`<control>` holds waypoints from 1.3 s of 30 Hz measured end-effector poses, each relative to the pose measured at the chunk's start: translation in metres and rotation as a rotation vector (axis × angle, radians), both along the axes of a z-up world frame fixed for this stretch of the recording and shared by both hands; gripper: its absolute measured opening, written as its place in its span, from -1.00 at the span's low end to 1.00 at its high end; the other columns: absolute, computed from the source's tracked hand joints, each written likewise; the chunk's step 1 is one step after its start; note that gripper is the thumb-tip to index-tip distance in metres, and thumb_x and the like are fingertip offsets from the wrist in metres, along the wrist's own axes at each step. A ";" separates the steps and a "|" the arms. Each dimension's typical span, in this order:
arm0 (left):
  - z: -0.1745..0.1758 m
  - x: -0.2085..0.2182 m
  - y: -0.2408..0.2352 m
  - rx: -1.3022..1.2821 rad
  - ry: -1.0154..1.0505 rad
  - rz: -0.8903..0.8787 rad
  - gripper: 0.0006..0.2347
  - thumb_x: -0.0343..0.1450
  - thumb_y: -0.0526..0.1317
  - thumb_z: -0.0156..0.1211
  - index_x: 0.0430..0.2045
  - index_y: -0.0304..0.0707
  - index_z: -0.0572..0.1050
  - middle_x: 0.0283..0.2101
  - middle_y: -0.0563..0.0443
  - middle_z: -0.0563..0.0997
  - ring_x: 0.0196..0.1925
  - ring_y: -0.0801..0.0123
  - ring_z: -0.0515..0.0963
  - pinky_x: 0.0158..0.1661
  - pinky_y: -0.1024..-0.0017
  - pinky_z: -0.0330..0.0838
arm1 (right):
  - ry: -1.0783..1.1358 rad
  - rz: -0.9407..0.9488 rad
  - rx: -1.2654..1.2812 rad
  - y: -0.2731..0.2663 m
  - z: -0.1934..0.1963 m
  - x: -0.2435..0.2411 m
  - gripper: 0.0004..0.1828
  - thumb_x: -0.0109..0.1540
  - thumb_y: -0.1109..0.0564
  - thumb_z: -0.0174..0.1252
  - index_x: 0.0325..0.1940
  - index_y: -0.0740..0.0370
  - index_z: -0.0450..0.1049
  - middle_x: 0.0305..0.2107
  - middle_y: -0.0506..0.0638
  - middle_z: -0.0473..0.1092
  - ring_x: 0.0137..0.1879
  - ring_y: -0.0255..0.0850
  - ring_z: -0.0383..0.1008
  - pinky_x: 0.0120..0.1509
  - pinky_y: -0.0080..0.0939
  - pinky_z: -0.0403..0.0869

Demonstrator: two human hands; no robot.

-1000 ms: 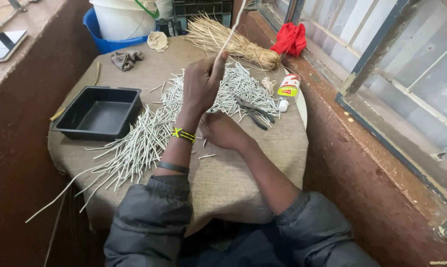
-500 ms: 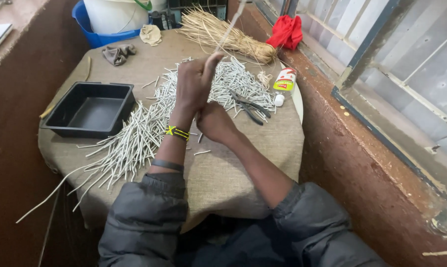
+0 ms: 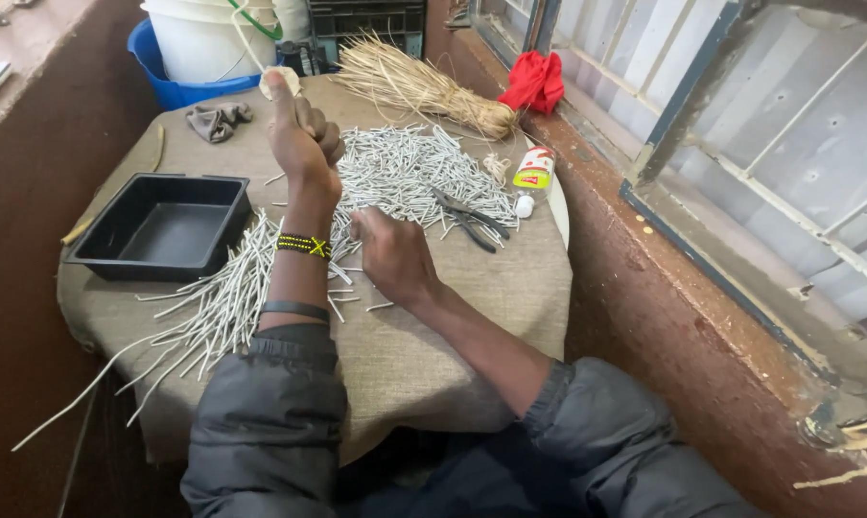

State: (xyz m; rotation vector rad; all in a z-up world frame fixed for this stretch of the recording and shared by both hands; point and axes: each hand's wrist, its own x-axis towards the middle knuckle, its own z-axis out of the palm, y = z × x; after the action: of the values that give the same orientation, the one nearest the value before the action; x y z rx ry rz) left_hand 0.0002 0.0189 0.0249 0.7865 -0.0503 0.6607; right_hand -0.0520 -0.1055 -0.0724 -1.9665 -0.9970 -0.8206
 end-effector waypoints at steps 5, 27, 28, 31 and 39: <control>-0.018 0.022 0.014 -0.097 0.028 -0.307 -0.56 0.54 0.06 -0.11 -0.81 0.00 0.17 -0.73 0.28 0.05 -0.73 0.61 -0.06 -0.72 0.53 -0.23 | -0.130 -0.020 0.083 0.000 0.009 -0.011 -0.85 0.38 0.29 -0.01 -0.28 0.22 0.42 -0.65 -0.13 0.35 -0.62 -0.35 0.28 -0.59 -0.28 0.21; -0.033 0.013 -0.021 0.133 0.184 -0.328 -0.75 0.50 -0.03 -0.06 -0.59 -0.03 0.25 -0.68 0.29 -0.03 -0.77 0.66 -0.02 -0.81 0.64 -0.11 | 0.431 0.024 0.195 -0.027 0.030 0.007 -0.51 0.42 -0.09 0.01 -0.52 0.19 0.45 -0.68 0.06 0.37 -0.41 -0.24 0.39 -0.20 -0.14 0.41; -0.035 0.013 -0.021 0.172 0.172 -0.376 -0.74 0.51 -0.01 -0.08 -0.58 -0.03 0.26 -0.67 0.30 -0.06 -0.76 0.68 -0.05 -0.80 0.66 -0.15 | 0.482 0.056 0.212 -0.028 0.027 0.008 -0.56 0.38 -0.15 0.08 -0.45 0.16 0.51 -0.66 0.01 0.39 -0.39 -0.28 0.40 -0.19 -0.19 0.43; -0.032 0.003 -0.027 0.233 0.171 -0.410 -0.70 0.53 0.01 -0.12 -0.59 -0.05 0.28 -0.66 0.32 -0.07 -0.75 0.72 -0.05 -0.78 0.69 -0.19 | 0.515 0.066 0.217 -0.030 0.020 0.014 -0.63 0.32 -0.16 0.18 -0.39 0.14 0.56 -0.64 -0.02 0.42 -0.39 -0.30 0.42 -0.18 -0.22 0.45; -0.049 0.011 -0.032 0.443 0.154 -0.095 -0.70 0.53 0.07 0.01 -0.50 -0.09 0.36 -0.71 0.25 0.13 -0.80 0.66 0.11 -0.81 0.66 -0.04 | 0.404 -0.053 0.182 -0.026 0.008 0.028 -0.71 0.27 -0.06 0.30 -0.35 0.20 0.53 -0.61 0.10 0.46 -0.39 -0.08 0.53 -0.25 -0.10 0.46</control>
State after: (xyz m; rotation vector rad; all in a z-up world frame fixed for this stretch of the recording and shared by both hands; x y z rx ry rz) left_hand 0.0109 -0.0133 -0.0236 1.2524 -0.0947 0.5014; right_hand -0.0236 -0.1318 -0.0646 -1.9053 -0.6132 -0.4924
